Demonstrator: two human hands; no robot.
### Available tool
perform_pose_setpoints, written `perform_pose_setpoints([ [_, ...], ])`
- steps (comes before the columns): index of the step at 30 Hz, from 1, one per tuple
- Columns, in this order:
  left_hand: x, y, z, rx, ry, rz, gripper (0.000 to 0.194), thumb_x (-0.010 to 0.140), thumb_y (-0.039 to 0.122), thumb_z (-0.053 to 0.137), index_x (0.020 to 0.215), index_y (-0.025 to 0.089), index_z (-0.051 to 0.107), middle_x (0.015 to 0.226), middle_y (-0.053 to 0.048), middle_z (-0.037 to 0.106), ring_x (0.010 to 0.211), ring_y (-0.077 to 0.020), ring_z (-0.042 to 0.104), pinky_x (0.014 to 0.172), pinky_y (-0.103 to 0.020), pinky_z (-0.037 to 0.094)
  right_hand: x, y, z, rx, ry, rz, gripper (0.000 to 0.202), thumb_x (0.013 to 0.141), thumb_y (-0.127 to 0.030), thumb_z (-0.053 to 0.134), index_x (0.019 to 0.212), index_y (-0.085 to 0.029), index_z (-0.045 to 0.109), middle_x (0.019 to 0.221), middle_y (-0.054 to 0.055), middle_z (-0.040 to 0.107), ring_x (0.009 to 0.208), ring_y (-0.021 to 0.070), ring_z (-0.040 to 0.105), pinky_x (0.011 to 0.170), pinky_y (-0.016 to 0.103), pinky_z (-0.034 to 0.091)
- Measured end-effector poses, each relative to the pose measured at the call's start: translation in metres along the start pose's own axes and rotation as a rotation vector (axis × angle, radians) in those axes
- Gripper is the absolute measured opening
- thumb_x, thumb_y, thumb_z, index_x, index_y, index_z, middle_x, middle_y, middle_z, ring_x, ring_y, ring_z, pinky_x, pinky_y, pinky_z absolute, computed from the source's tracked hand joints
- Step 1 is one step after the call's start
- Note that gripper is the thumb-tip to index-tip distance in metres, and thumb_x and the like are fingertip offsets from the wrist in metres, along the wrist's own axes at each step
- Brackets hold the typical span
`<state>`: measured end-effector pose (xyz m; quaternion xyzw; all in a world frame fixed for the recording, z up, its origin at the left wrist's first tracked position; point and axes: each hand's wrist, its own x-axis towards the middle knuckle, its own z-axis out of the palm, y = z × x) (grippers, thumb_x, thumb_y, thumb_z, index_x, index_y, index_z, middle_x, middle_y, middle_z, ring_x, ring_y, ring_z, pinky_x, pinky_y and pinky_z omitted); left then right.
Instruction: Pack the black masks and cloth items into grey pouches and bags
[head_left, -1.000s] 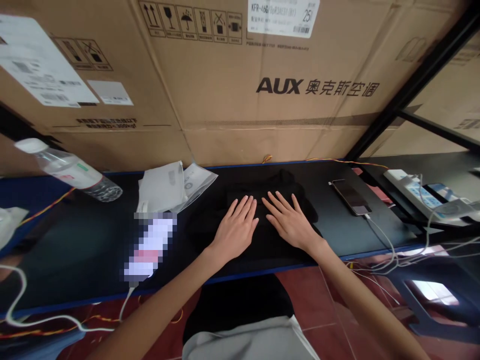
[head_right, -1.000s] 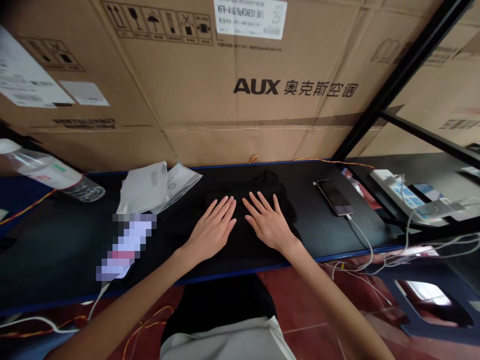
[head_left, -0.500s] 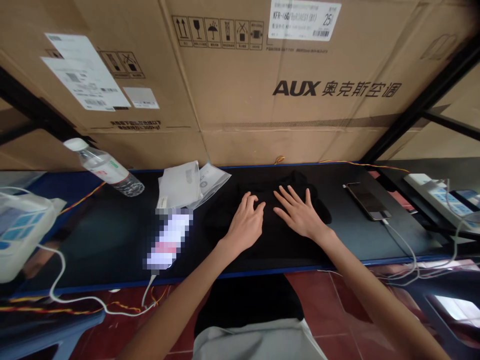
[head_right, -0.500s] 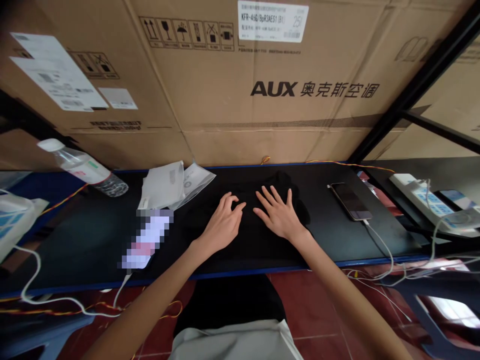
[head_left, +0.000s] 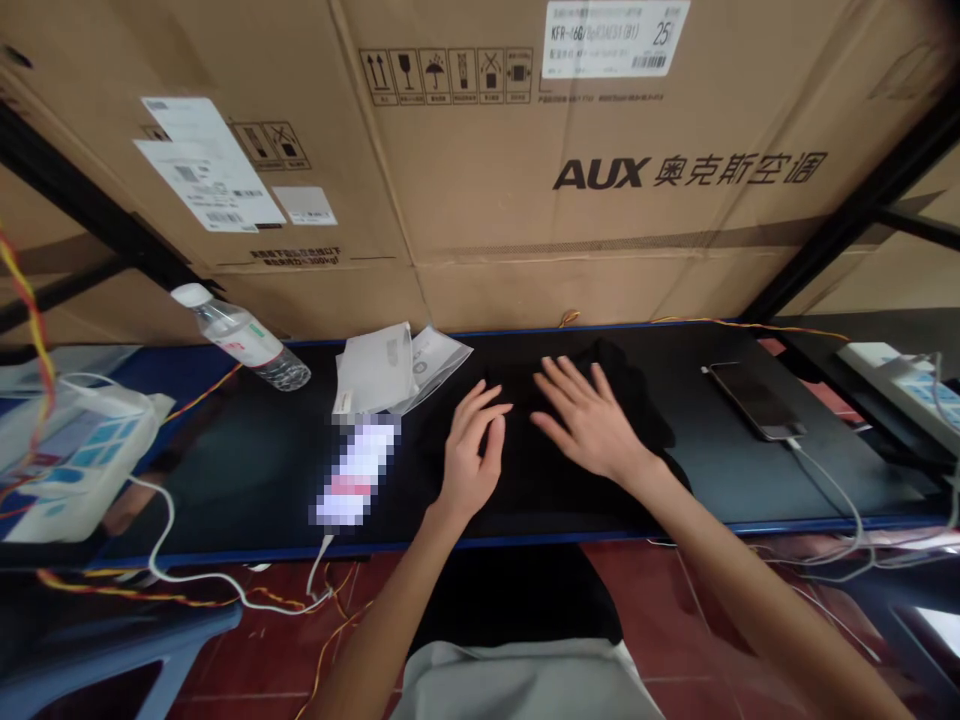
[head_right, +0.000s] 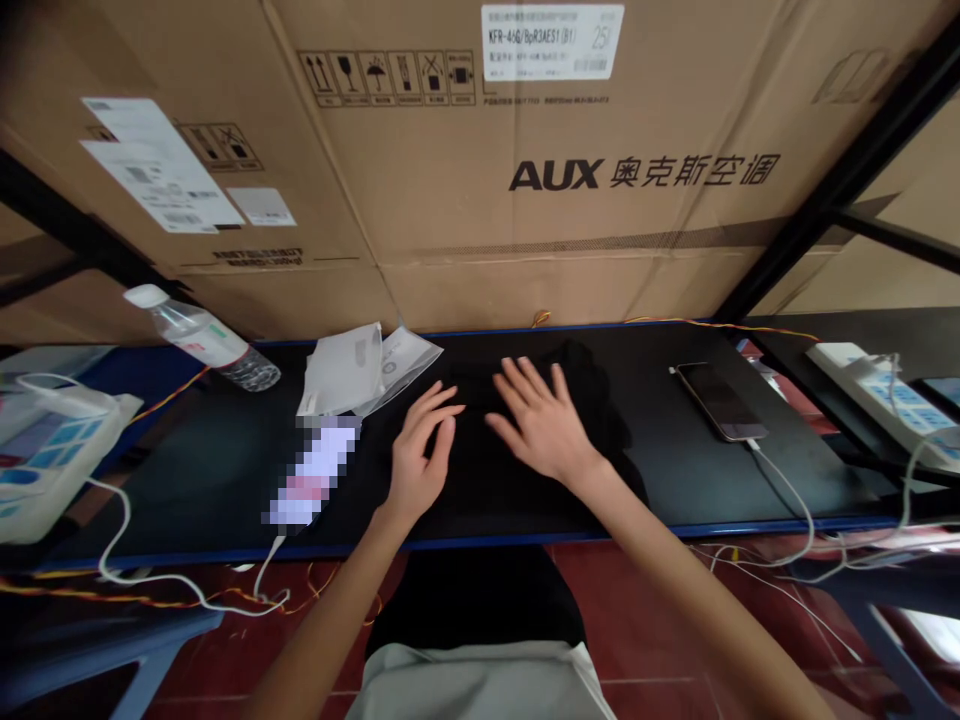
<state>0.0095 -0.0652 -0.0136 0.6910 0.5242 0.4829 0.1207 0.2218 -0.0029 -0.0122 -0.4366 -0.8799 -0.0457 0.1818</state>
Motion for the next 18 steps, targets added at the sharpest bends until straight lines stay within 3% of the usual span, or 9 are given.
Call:
perform_pose_setpoints([
  [2, -0.02, 0.016, -0.014, -0.146, 0.218, -0.256, 0.027, 0.102, 0.038, 0.052, 0.11, 0.021, 0.071, 0.125, -0.012, 0.072, 0.126, -0.0297, 0.066, 0.109, -0.053, 0.053, 0.013, -0.019, 0.005, 0.087, -0.066, -0.094, 0.063, 0.109, -0.054, 0.033, 0.164, -0.023, 0.034, 0.171, 0.008, 0.026, 0.16, 0.0305, 0.022, 0.128, 0.063, 0.016],
  [3, -0.029, 0.023, -0.021, -0.284, 0.258, -0.442, 0.027, 0.1, 0.039, 0.055, 0.111, 0.02, 0.07, 0.118, -0.013, 0.073, 0.115, -0.0305, 0.071, 0.101, -0.052, 0.059, 0.018, -0.024, 0.009, 0.116, -0.093, -0.112, 0.061, 0.109, -0.053, 0.031, 0.164, -0.025, 0.033, 0.171, 0.007, 0.026, 0.159, 0.0306, 0.023, 0.127, 0.064, 0.016],
  [6, -0.044, 0.036, -0.043, -0.758, 0.148, -0.933, 0.034, 0.091, 0.036, 0.062, 0.116, 0.015, 0.068, 0.11, -0.018, 0.075, 0.107, -0.0339, 0.074, 0.096, -0.054, 0.062, 0.024, -0.027, 0.023, 0.173, -0.135, -0.101, 0.057, 0.111, -0.047, 0.026, 0.164, -0.026, 0.033, 0.17, 0.005, 0.028, 0.159, 0.0304, 0.024, 0.126, 0.067, 0.018],
  [8, -0.04, 0.036, -0.052, -0.94, 0.121, -1.113, 0.028, 0.087, 0.03, 0.062, 0.11, 0.014, 0.067, 0.114, -0.021, 0.073, 0.116, -0.0339, 0.072, 0.105, -0.053, 0.058, 0.023, -0.024, 0.029, 0.198, -0.134, -0.087, 0.055, 0.112, -0.045, 0.026, 0.164, -0.028, 0.033, 0.171, 0.005, 0.028, 0.159, 0.0299, 0.023, 0.125, 0.067, 0.02],
  [10, -0.029, 0.031, -0.055, -0.984, 0.171, -1.16, 0.015, 0.086, 0.026, 0.061, 0.098, 0.017, 0.064, 0.116, -0.02, 0.072, 0.121, -0.0316, 0.07, 0.109, -0.051, 0.056, 0.021, -0.022, 0.032, 0.214, -0.124, -0.078, 0.054, 0.112, -0.044, 0.027, 0.163, -0.031, 0.034, 0.171, 0.004, 0.028, 0.16, 0.0295, 0.023, 0.125, 0.067, 0.019],
  [13, -0.01, 0.019, -0.049, -0.939, 0.245, -1.131, 0.006, 0.086, 0.026, 0.062, 0.09, 0.021, 0.061, 0.104, -0.014, 0.072, 0.112, -0.0276, 0.073, 0.104, -0.049, 0.06, 0.02, -0.022, 0.032, 0.235, -0.118, -0.074, 0.052, 0.112, -0.045, 0.026, 0.161, -0.034, 0.037, 0.17, 0.002, 0.029, 0.16, 0.0286, 0.022, 0.126, 0.066, 0.018],
  [16, 0.002, 0.007, -0.035, -0.846, 0.198, -1.068, 0.019, 0.08, 0.032, 0.074, 0.09, 0.019, 0.065, 0.091, -0.009, 0.072, 0.093, -0.0252, 0.075, 0.086, -0.042, 0.065, 0.02, -0.022, 0.033, 0.259, -0.109, -0.074, 0.051, 0.112, -0.046, 0.026, 0.16, -0.035, 0.04, 0.17, 0.0, 0.03, 0.16, 0.0278, 0.023, 0.127, 0.065, 0.017],
  [18, 0.005, 0.001, -0.024, -0.726, 0.174, -0.95, 0.033, 0.074, 0.037, 0.083, 0.096, 0.016, 0.069, 0.098, -0.011, 0.074, 0.092, -0.0264, 0.076, 0.078, -0.04, 0.065, 0.02, -0.021, 0.033, 0.272, -0.099, -0.072, 0.051, 0.112, -0.046, 0.027, 0.159, -0.035, 0.042, 0.17, 0.0, 0.031, 0.16, 0.0279, 0.023, 0.127, 0.066, 0.017],
])
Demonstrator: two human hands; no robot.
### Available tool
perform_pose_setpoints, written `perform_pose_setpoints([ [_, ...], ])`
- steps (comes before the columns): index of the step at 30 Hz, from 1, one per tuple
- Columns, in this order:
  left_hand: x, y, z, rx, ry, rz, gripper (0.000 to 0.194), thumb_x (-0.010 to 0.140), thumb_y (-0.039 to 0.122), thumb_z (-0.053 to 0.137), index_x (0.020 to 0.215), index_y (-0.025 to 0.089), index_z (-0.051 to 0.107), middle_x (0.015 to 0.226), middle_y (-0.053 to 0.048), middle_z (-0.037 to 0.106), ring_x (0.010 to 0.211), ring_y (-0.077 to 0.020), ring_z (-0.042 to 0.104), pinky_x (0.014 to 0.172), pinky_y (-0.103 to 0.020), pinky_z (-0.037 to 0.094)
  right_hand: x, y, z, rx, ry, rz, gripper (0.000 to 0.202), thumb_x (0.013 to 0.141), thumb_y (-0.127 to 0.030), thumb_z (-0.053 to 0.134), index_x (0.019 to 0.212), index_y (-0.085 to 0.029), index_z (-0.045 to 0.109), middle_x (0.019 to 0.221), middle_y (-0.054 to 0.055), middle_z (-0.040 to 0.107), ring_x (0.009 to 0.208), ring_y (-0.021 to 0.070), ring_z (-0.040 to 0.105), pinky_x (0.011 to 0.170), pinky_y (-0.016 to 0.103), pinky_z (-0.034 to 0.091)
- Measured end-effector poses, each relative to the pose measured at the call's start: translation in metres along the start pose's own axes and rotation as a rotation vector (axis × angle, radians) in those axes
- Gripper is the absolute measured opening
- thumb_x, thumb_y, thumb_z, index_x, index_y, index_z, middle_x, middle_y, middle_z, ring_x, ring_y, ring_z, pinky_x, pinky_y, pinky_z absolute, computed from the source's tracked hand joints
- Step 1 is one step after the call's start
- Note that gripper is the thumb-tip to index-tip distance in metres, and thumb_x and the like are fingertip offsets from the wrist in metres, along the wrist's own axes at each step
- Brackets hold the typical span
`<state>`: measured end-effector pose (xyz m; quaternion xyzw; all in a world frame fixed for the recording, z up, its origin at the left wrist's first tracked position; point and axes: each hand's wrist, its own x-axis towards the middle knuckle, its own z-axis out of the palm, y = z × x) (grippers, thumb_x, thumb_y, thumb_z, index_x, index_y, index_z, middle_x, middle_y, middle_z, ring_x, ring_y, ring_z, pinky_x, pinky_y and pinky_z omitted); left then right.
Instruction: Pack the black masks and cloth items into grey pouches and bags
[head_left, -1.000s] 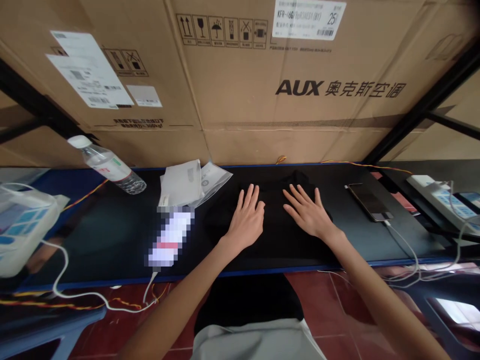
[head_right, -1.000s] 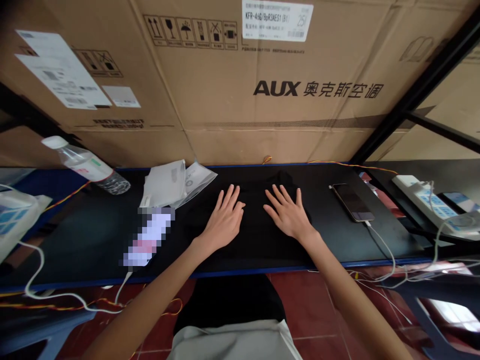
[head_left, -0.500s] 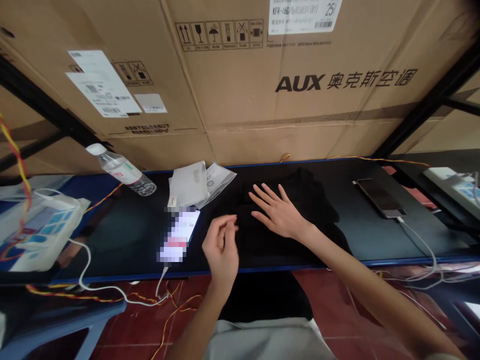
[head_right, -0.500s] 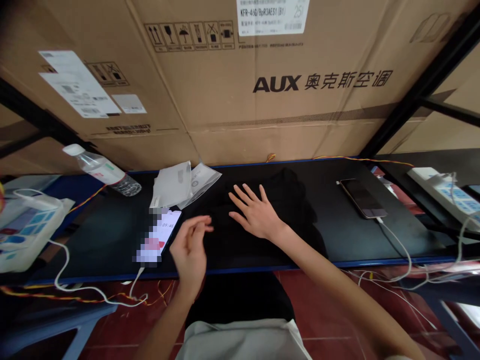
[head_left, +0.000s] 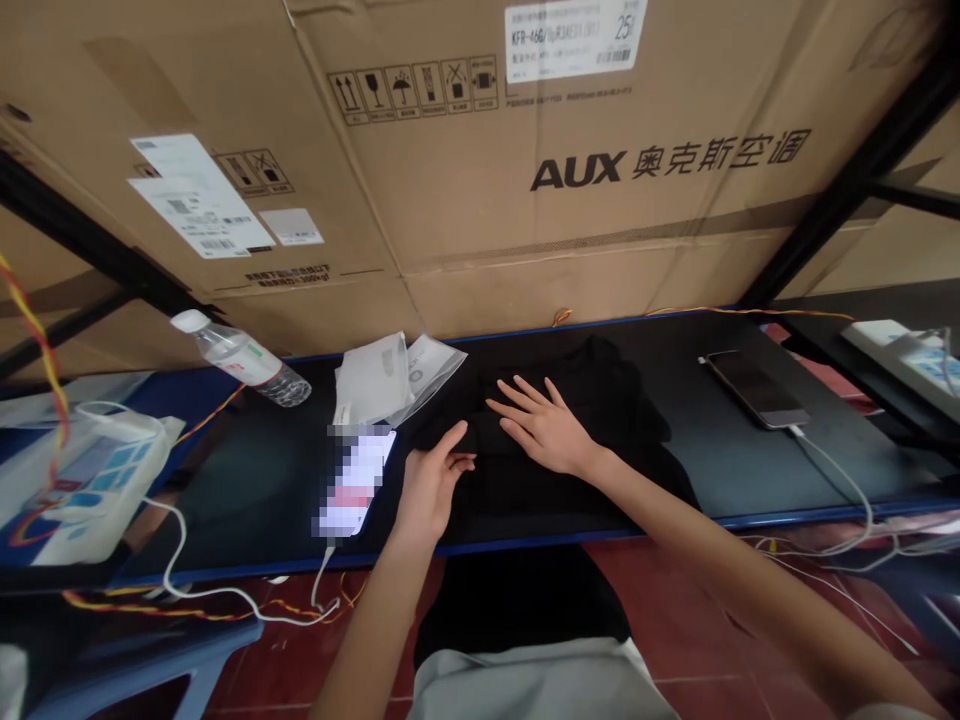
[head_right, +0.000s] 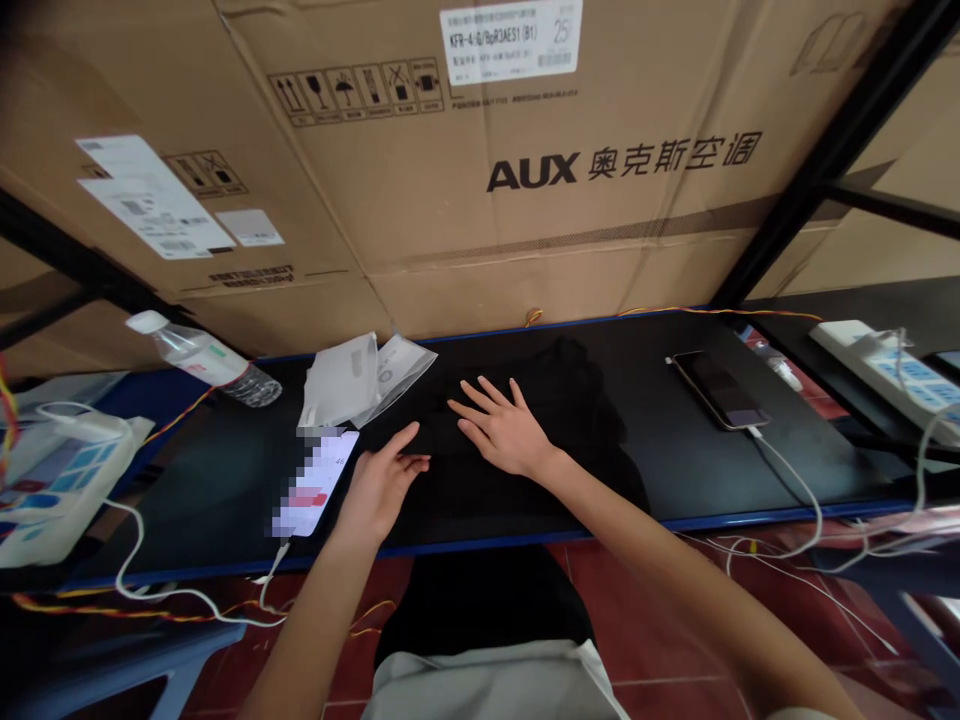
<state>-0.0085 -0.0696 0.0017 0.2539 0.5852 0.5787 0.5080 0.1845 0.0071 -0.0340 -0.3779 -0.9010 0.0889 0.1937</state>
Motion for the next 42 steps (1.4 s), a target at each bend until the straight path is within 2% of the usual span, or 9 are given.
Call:
perform_pose_setpoints([
  [8, 0.014, -0.029, 0.022, 0.498, 0.101, 0.605, 0.046, 0.102, 0.044, 0.053, 0.143, 0.023, 0.057, 0.141, -0.011, 0.067, 0.132, -0.0272, 0.064, 0.111, -0.049, 0.053, -0.009, 0.005, -0.007, -0.018, 0.022, 0.022, 0.053, 0.111, -0.048, 0.03, 0.16, -0.032, 0.039, 0.169, 0.004, 0.031, 0.16, 0.0325, 0.021, 0.122, 0.077, 0.004],
  [11, 0.018, -0.022, 0.032, 0.703, -0.067, 0.797, 0.048, 0.099, 0.035, 0.057, 0.146, 0.023, 0.054, 0.154, -0.011, 0.057, 0.148, -0.0285, 0.048, 0.12, -0.051, 0.044, -0.009, 0.006, -0.006, -0.021, -0.004, 0.019, 0.052, 0.11, -0.043, 0.033, 0.159, -0.029, 0.042, 0.169, 0.007, 0.032, 0.159, 0.0331, 0.023, 0.122, 0.076, 0.009],
  [15, 0.017, -0.01, 0.041, 1.143, -0.465, 0.977, 0.053, 0.089, 0.017, 0.061, 0.141, 0.022, 0.058, 0.163, -0.01, 0.045, 0.158, -0.0309, 0.029, 0.126, -0.057, 0.033, -0.019, 0.011, -0.012, -0.049, -0.08, -0.024, 0.05, 0.101, -0.028, 0.049, 0.15, -0.021, 0.057, 0.158, 0.015, 0.05, 0.16, 0.0361, 0.016, 0.123, 0.074, 0.008],
  [22, 0.012, -0.007, 0.04, 1.28, -0.583, 0.902, 0.058, 0.098, 0.05, 0.057, 0.149, 0.022, 0.055, 0.163, -0.011, 0.046, 0.159, -0.0319, 0.025, 0.126, -0.061, 0.028, -0.085, 0.056, -0.035, -0.231, 0.086, 0.304, 0.056, 0.109, -0.041, 0.032, 0.161, -0.022, 0.039, 0.167, 0.013, 0.036, 0.157, 0.0357, 0.028, 0.122, 0.075, 0.012],
  [27, 0.019, -0.018, 0.047, 1.16, -0.453, 0.823, 0.045, 0.108, 0.039, 0.037, 0.141, 0.024, 0.063, 0.165, -0.008, 0.044, 0.159, -0.0302, 0.024, 0.125, -0.056, 0.033, -0.106, 0.086, -0.042, -0.21, 0.073, 0.471, 0.058, 0.11, -0.045, 0.027, 0.163, -0.02, 0.034, 0.168, 0.013, 0.034, 0.156, 0.0367, 0.03, 0.119, 0.074, 0.025],
  [30, 0.02, -0.031, 0.056, 1.122, -0.24, 0.883, 0.042, 0.103, 0.039, 0.05, 0.139, 0.021, 0.064, 0.167, -0.014, 0.036, 0.156, -0.0378, 0.03, 0.12, -0.061, 0.039, -0.094, 0.067, -0.049, -0.235, 0.211, 0.424, 0.054, 0.11, -0.043, 0.031, 0.151, -0.015, 0.052, 0.162, 0.016, 0.045, 0.155, 0.0379, 0.031, 0.122, 0.069, 0.024],
  [34, 0.018, -0.038, 0.064, 1.081, -0.081, 0.843, 0.042, 0.098, 0.04, 0.061, 0.133, 0.017, 0.065, 0.159, -0.021, 0.043, 0.148, -0.0409, 0.04, 0.117, -0.061, 0.041, -0.064, 0.018, -0.048, -0.075, 0.355, 0.365, 0.049, 0.108, -0.047, 0.042, 0.142, -0.017, 0.06, 0.139, 0.016, 0.065, 0.128, 0.0314, 0.061, 0.11, 0.048, 0.047],
  [39, 0.024, -0.028, 0.055, 0.779, -0.054, 0.633, 0.043, 0.092, 0.043, 0.069, 0.13, 0.023, 0.064, 0.144, -0.015, 0.059, 0.136, -0.0337, 0.055, 0.113, -0.052, 0.047, -0.032, -0.004, -0.026, 0.219, 0.301, 0.363, 0.038, 0.102, -0.025, 0.052, 0.139, -0.021, 0.062, 0.124, 0.009, 0.07, 0.108, 0.0246, 0.07, 0.095, 0.037, 0.057],
  [42, 0.031, -0.019, 0.047, 0.558, -0.019, 0.385, 0.058, 0.089, 0.048, 0.073, 0.138, 0.021, 0.055, 0.132, -0.016, 0.066, 0.108, -0.0266, 0.07, 0.091, -0.043, 0.061, -0.026, 0.003, -0.016, 0.294, 0.381, 0.354, 0.038, 0.101, -0.016, 0.047, 0.133, -0.02, 0.066, 0.122, 0.009, 0.068, 0.107, 0.0212, 0.069, 0.097, 0.033, 0.056],
])
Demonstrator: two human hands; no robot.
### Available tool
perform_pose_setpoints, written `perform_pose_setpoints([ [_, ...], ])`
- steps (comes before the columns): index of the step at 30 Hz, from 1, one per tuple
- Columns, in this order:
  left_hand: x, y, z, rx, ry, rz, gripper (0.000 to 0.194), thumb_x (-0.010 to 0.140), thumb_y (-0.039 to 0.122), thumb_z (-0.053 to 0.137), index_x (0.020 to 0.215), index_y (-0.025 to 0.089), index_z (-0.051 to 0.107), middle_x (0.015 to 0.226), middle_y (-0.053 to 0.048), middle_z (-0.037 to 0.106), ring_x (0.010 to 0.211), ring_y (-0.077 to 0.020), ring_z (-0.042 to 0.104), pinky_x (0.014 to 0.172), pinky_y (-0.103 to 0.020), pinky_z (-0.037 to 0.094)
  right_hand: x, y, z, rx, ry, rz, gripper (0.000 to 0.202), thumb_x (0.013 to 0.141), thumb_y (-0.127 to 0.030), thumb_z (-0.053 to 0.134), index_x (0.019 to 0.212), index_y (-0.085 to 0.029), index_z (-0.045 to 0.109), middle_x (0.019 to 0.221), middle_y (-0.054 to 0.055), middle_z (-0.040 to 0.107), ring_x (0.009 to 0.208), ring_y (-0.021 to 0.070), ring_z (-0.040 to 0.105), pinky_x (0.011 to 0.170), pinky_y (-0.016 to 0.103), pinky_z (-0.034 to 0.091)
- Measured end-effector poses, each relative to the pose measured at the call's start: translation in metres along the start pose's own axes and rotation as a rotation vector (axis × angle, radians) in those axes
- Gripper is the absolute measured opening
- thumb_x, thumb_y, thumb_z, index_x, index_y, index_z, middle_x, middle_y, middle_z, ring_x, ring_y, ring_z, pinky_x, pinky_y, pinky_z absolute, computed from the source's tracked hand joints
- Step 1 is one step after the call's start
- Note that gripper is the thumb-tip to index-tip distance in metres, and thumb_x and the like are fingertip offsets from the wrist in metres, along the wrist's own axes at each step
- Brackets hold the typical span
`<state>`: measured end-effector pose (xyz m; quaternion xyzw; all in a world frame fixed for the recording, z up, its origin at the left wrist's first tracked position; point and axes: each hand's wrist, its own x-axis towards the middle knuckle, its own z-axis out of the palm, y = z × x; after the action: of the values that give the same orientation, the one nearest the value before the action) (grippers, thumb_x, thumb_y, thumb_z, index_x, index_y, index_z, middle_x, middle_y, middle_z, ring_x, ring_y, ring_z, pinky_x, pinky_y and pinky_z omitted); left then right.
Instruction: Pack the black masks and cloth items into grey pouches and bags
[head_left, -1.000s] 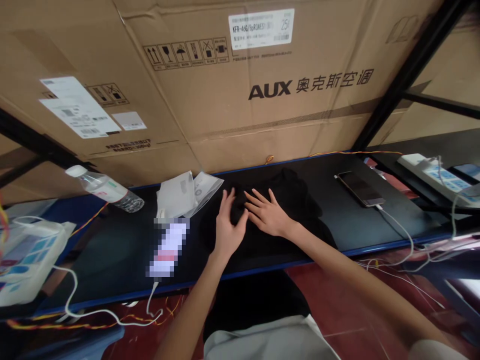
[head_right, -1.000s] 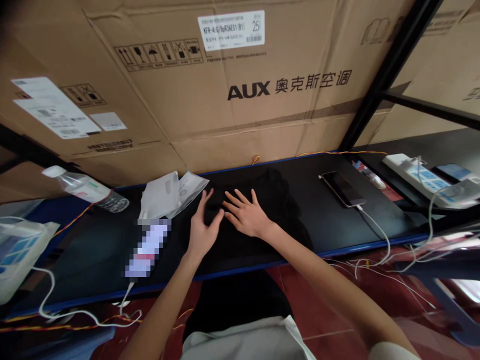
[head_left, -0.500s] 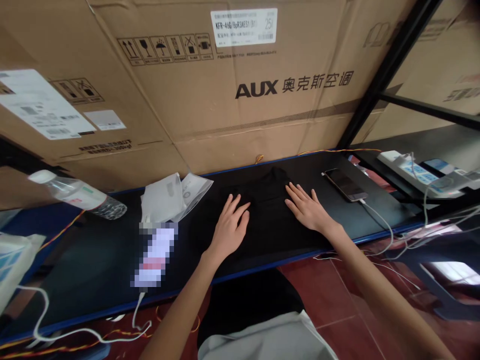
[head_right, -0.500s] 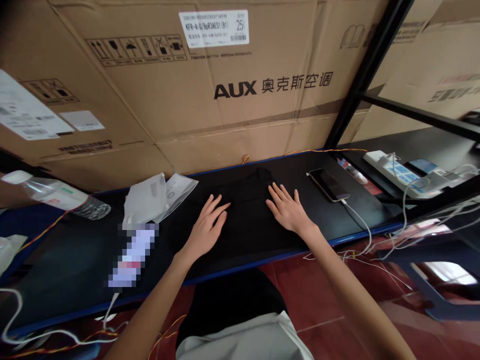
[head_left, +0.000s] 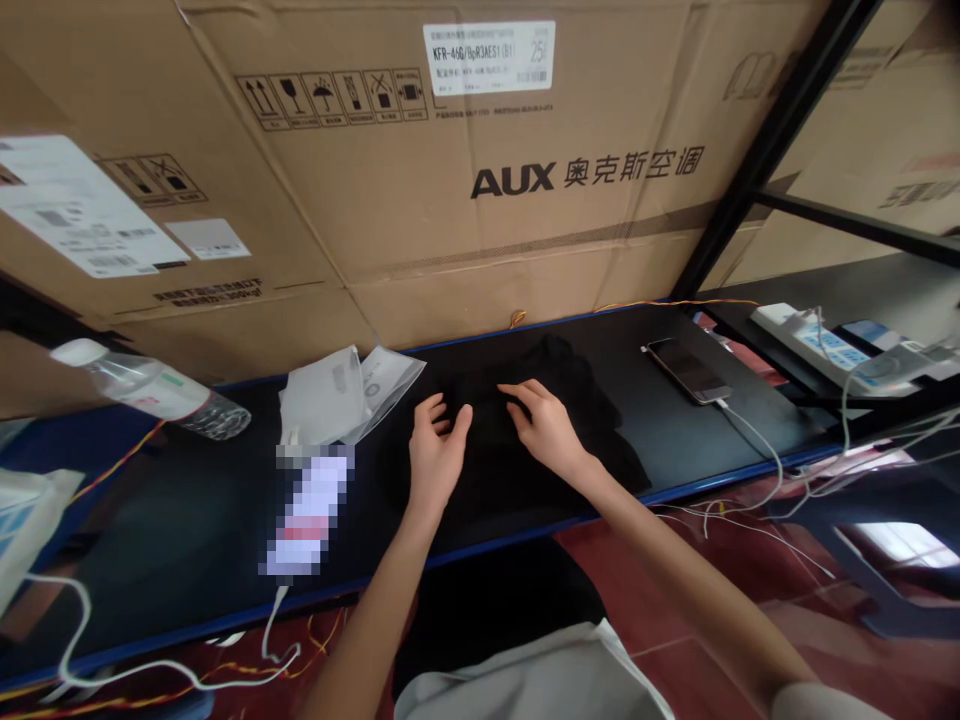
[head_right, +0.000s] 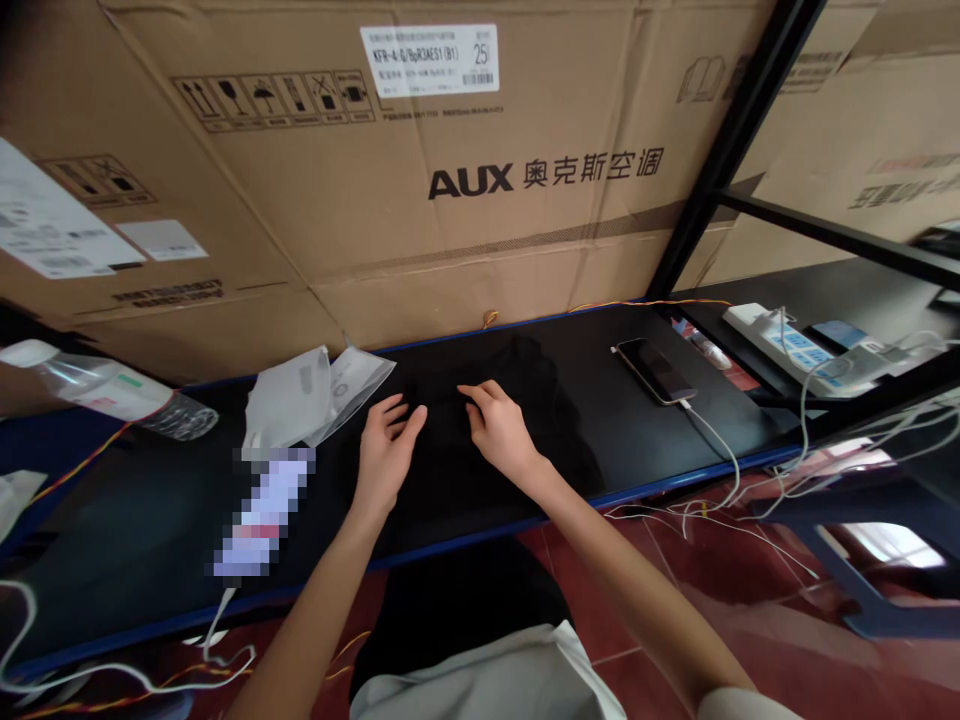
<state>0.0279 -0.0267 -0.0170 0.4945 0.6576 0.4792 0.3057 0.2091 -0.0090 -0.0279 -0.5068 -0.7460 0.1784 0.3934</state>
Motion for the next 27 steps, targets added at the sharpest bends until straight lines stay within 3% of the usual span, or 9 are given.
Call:
perform_pose_setpoints([
  [4, 0.008, 0.005, -0.003, -0.119, -0.181, -0.256, 0.081, 0.079, 0.051, 0.083, 0.143, 0.016, 0.05, 0.107, -0.014, 0.073, 0.077, -0.0244, 0.073, 0.057, -0.036, 0.062, -0.004, 0.006, 0.003, -0.249, -0.055, -0.048, 0.048, 0.098, -0.009, 0.042, 0.141, -0.013, 0.063, 0.136, 0.018, 0.062, 0.118, 0.0285, 0.062, 0.101, 0.042, 0.054],
  [8, 0.014, 0.008, 0.004, -0.157, -0.285, -0.29, 0.049, 0.075, 0.043, 0.084, 0.113, 0.016, 0.069, 0.095, -0.011, 0.075, 0.081, -0.0278, 0.075, 0.057, -0.035, 0.061, -0.01, 0.003, -0.001, -0.481, -0.163, -0.169, 0.059, 0.095, -0.009, 0.046, 0.154, -0.013, 0.05, 0.16, 0.016, 0.047, 0.135, 0.0364, 0.049, 0.105, 0.054, 0.047],
  [10, 0.014, 0.009, 0.007, -0.049, -0.226, -0.223, 0.033, 0.077, 0.038, 0.08, 0.101, 0.017, 0.071, 0.09, -0.009, 0.076, 0.081, -0.0273, 0.074, 0.062, -0.034, 0.059, -0.012, -0.003, -0.005, -0.487, -0.099, -0.151, 0.051, 0.101, -0.015, 0.044, 0.15, -0.015, 0.055, 0.16, 0.014, 0.047, 0.136, 0.036, 0.049, 0.107, 0.054, 0.045],
  [13, 0.011, 0.019, 0.01, 0.175, -0.097, -0.047, 0.024, 0.079, 0.034, 0.075, 0.099, 0.02, 0.072, 0.087, -0.007, 0.076, 0.084, -0.0269, 0.073, 0.072, -0.033, 0.055, -0.018, -0.021, -0.012, -0.354, 0.025, -0.093, 0.045, 0.102, -0.022, 0.045, 0.143, -0.016, 0.062, 0.15, 0.014, 0.057, 0.132, 0.0321, 0.054, 0.109, 0.049, 0.047],
  [16, 0.004, 0.039, 0.014, 0.321, -0.093, 0.107, 0.027, 0.084, 0.038, 0.072, 0.105, 0.021, 0.072, 0.087, -0.007, 0.075, 0.084, -0.0271, 0.072, 0.074, -0.034, 0.052, -0.023, -0.04, -0.022, -0.109, -0.033, -0.059, 0.061, 0.091, -0.027, 0.059, 0.15, -0.012, 0.053, 0.142, 0.015, 0.063, 0.124, 0.0294, 0.063, 0.107, 0.043, 0.052],
  [20, -0.003, 0.066, 0.024, 0.241, -0.244, 0.237, 0.038, 0.096, 0.048, 0.059, 0.117, 0.02, 0.074, 0.08, -0.005, 0.073, 0.077, -0.0234, 0.071, 0.077, -0.034, 0.053, -0.022, -0.038, -0.035, 0.133, -0.028, 0.113, 0.087, 0.079, -0.039, 0.074, 0.157, -0.017, 0.042, 0.142, 0.015, 0.063, 0.123, 0.0332, 0.066, 0.099, 0.047, 0.057],
  [23, -0.004, 0.075, 0.033, 0.143, -0.397, 0.38, 0.043, 0.103, 0.043, 0.049, 0.132, 0.02, 0.07, 0.099, -0.006, 0.075, 0.101, -0.0243, 0.071, 0.098, -0.038, 0.052, -0.021, -0.016, -0.042, 0.309, 0.131, 0.272, 0.073, 0.079, -0.044, 0.077, 0.145, -0.023, 0.054, 0.124, 0.009, 0.073, 0.107, 0.0292, 0.072, 0.09, 0.043, 0.058],
  [27, -0.003, 0.071, 0.047, 0.124, -0.573, 0.573, 0.043, 0.107, 0.036, 0.041, 0.141, 0.025, 0.065, 0.137, -0.007, 0.066, 0.135, -0.0247, 0.056, 0.12, -0.045, 0.04, -0.022, 0.016, -0.054, 0.482, 0.355, 0.431, 0.047, 0.077, -0.042, 0.077, 0.118, -0.021, 0.067, 0.099, 0.004, 0.075, 0.088, 0.0235, 0.07, 0.078, 0.036, 0.056],
])
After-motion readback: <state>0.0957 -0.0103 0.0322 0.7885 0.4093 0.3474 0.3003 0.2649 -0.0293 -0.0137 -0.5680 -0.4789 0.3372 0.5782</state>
